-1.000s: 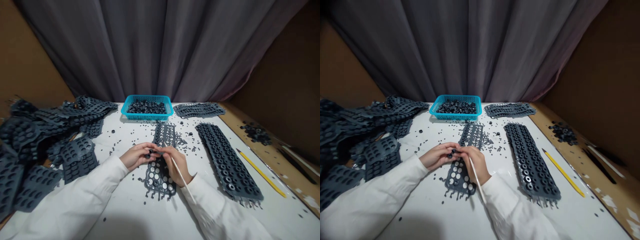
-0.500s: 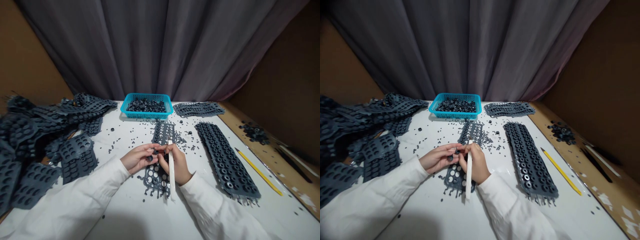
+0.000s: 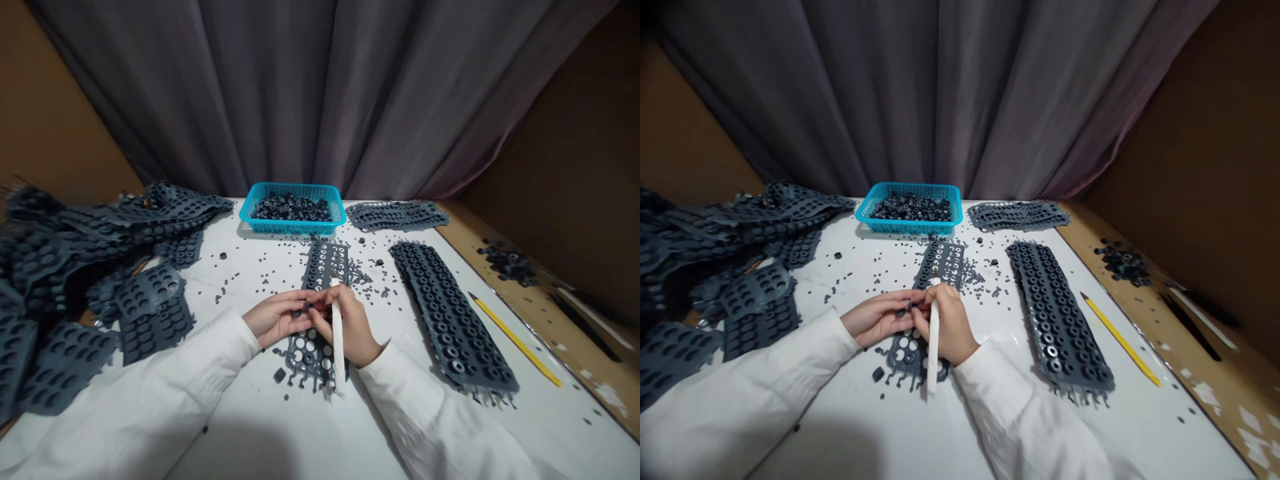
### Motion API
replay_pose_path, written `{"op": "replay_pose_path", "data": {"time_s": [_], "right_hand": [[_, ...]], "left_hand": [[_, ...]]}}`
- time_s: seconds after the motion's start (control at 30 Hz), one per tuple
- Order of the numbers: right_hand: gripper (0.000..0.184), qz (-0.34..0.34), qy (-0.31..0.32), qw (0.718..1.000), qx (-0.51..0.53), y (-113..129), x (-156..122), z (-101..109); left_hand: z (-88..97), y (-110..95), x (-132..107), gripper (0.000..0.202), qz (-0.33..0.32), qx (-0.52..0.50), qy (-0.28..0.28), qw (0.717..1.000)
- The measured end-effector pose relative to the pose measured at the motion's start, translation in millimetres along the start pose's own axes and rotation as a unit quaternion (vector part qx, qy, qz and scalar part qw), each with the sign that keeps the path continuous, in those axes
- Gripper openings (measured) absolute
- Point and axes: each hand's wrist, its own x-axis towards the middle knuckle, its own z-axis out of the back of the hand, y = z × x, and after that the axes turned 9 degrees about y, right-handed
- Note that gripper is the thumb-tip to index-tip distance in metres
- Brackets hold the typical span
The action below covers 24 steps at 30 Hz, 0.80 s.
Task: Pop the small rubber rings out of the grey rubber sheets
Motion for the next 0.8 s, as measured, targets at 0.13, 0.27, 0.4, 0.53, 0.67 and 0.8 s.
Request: {"op": "replay_pose_path", "data": {"time_s": [0.13,0.27,0.4,0.53,0.67,0.8], "right_hand": [[0.022,0.005,0.001,1.000,-0.012,1,1,0],[0.023,0.007,0.001,1.000,-0.021,0,1,-1],[0.025,0.007,0.005,1.000,-0.024,0,1,1],[0.027,0.043,-0.019,0.998,-0.033,13,-4,3],[0.024,0.158,0.068,0.985,-0.016,33,-16,-5],[0.010,0.236,0.244,0.936,-0.095,41,-26,-23]], "left_hand": [[3.9,2,2,0.031,0.002,-0.003,0.013,1.000],[6.7,1,2,0.035,0.008,0.014,0.017,1.000],[6.9,1,1,0.037,0.004,0.015,0.032,0.999],[5.4,0,1,0.034,-0.005,-0.002,0.025,1.000],[4.2,-1,1,0.026,-0.006,-0.026,-0.018,0.999],[3.2,-3,1,0.026,0.008,-0.036,-0.030,0.999]]}}
